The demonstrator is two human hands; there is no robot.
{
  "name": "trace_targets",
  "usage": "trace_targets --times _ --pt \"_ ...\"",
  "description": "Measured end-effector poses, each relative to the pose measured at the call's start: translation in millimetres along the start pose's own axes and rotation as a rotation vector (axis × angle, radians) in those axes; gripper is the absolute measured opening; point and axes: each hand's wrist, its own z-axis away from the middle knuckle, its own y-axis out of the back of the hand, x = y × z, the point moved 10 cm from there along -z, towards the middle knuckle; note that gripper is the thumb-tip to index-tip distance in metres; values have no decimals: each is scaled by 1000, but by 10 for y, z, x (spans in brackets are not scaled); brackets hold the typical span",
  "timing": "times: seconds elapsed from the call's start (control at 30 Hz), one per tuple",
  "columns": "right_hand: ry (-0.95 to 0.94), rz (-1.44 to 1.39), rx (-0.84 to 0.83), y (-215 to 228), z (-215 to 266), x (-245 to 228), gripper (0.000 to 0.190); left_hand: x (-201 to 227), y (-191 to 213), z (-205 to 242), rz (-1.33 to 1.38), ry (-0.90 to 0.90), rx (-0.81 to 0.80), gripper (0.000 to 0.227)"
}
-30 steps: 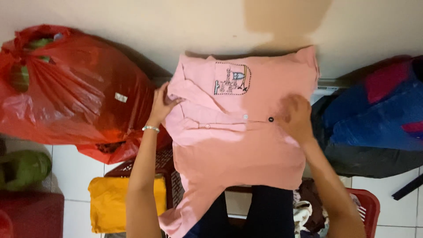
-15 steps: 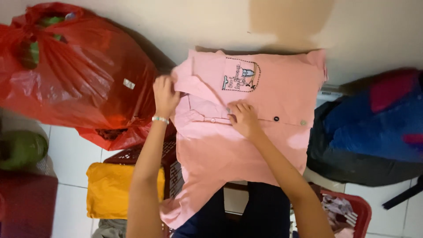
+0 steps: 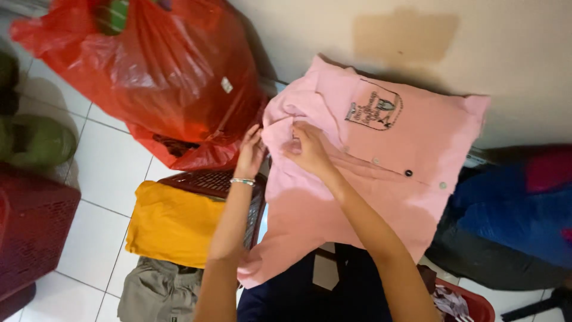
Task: The person folds a yellow t-shirt and a pink button-up shirt by hand on a plastic crate, then stacks them with other clothes on the floor.
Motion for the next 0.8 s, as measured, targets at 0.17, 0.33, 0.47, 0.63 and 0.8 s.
trace_targets --times 0.17,0.33,0.47,0.63,0.8 --pt "-391 -40 -30 -434 -45 529 85 -4 -165 198 54 107 -27 42" --pt "-656 -308 -175 -757 142 1122 51 70 -518 460 -244 372 17 70" --pt "-243 -154 -144 -737 93 572 30 123 -597 523 -403 426 53 63" --pt "73 208 -149 -581 237 -670 51 -71 -302 248 -360 337 -116 30" --pt "-14 172 -17 -333 209 -937 78 -312 -59 144 29 415 -166 28"
